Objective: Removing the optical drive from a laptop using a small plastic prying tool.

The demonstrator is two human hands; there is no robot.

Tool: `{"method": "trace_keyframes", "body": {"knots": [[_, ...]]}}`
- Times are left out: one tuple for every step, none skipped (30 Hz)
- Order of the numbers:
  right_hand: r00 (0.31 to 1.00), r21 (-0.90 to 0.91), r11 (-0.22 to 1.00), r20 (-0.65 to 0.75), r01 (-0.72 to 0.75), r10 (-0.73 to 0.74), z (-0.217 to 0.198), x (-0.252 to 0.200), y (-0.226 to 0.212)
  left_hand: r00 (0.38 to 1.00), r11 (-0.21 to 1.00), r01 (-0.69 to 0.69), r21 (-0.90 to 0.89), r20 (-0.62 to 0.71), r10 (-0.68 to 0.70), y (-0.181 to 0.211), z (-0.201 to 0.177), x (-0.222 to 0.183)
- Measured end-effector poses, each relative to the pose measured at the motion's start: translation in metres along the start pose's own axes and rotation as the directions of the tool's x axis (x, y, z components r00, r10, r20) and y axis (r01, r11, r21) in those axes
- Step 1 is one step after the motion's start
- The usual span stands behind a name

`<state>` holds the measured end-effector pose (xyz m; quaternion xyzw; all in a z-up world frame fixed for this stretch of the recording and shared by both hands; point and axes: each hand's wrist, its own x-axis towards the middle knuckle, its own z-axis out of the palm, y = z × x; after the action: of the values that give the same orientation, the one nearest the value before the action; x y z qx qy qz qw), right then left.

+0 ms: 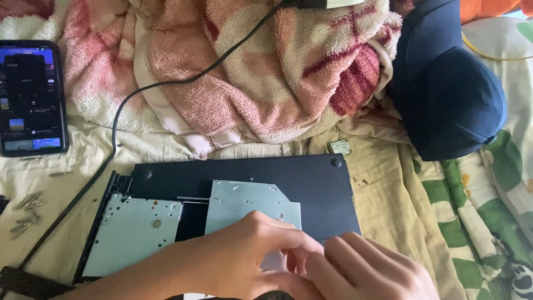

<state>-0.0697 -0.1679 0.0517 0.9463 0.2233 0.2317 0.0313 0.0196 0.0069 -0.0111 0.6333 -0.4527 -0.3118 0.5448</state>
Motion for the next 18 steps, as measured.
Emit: {"method": "trace_keyframes", "body": {"knots": [[0.999, 0.132, 0.991, 0.05, 0.002, -0.009, -0.006, 0.002, 0.002, 0.998, 0.998, -0.065, -0.009, -0.004, 0.065, -0.003, -0.001, 0.0], [0.995, 0.261, 0.965, 0.098, -0.002, -0.024, -0.012, 0.004, 0.004, 0.992, 0.991, -0.129, -0.017, -0.008, 0.129, -0.007, -0.002, -0.001], [0.995, 0.266, 0.964, 0.1, 0.001, -0.028, -0.011, -0.001, 0.006, 0.992, 0.992, -0.125, -0.019, -0.012, 0.125, -0.01, -0.002, -0.001], [0.992, 0.321, 0.947, 0.116, 0.003, -0.043, -0.01, -0.006, 0.007, 0.989, 0.989, -0.145, 0.014, 0.001, 0.145, -0.012, -0.001, -0.002], [0.99, 0.372, 0.928, 0.131, 0.007, -0.06, -0.009, -0.012, 0.01, 0.986, 0.985, -0.168, 0.048, 0.015, 0.168, -0.015, -0.001, -0.001], [0.989, 0.375, 0.927, 0.131, 0.011, -0.065, -0.007, -0.011, 0.012, 0.986, 0.985, -0.167, 0.048, 0.009, 0.167, -0.01, -0.003, -0.003], [0.989, 0.255, 0.965, 0.11, 0.065, -0.095, -0.005, -0.012, 0.015, 0.992, 0.992, -0.121, 0.018, 0.049, 0.12, -0.005, -0.006, -0.002], [0.987, 0.13, 0.985, 0.093, 0.116, -0.128, -0.003, -0.012, 0.018, 0.993, 0.997, -0.074, -0.011, 0.09, 0.075, 0.001, -0.009, -0.002], [0.988, 0.129, 0.985, 0.093, 0.115, -0.127, -0.002, -0.013, 0.018, 0.993, 0.997, -0.074, -0.011, 0.091, 0.075, -0.001, -0.006, -0.002], [0.985, 0.111, 0.99, 0.135, 0.091, -0.105, 0.0, -0.013, 0.018, 0.994, 0.995, -0.097, 0.031, 0.057, 0.095, -0.004, -0.004, -0.002], [0.981, 0.095, 0.993, 0.176, 0.07, -0.086, 0.001, -0.013, 0.018, 0.993, 0.991, -0.115, 0.073, 0.021, 0.114, -0.006, -0.001, -0.004], [0.98, 0.097, 0.993, 0.177, 0.071, -0.088, 0.003, -0.012, 0.014, 0.994, 0.991, -0.113, 0.072, 0.019, 0.112, -0.009, 0.001, -0.004], [0.99, 0.094, 0.993, 0.111, 0.072, -0.082, 0.005, -0.01, 0.01, 0.988, 0.985, -0.155, 0.072, -0.001, 0.155, -0.012, 0.003, -0.003], [0.996, 0.091, 0.993, 0.046, 0.072, -0.076, 0.007, -0.008, 0.006, 0.98, 0.978, -0.197, 0.072, -0.02, 0.199, -0.015, 0.005, -0.002], [0.996, 0.091, 0.993, 0.045, 0.072, -0.076, 0.003, -0.006, 0.006, 0.98, 0.978, -0.196, 0.073, -0.02, 0.198, -0.015, 0.005, -0.002], [0.993, 0.155, 0.988, 0.117, 0.01, -0.028, -0.001, -0.004, 0.005, 0.983, 0.982, -0.179, 0.064, -0.04, 0.182, -0.015, 0.005, -0.002], [0.981, 0.213, 0.976, 0.192, -0.055, 0.014, -0.005, -0.001, 0.004, 0.984, 0.985, -0.163, 0.056, -0.06, 0.166, -0.015, 0.004, -0.002], [0.982, 0.212, 0.976, 0.19, -0.055, 0.014, -0.007, -0.001, 0.009, 0.984, 0.985, -0.163, 0.058, -0.06, 0.166, -0.013, 0.003, -0.002]]}}
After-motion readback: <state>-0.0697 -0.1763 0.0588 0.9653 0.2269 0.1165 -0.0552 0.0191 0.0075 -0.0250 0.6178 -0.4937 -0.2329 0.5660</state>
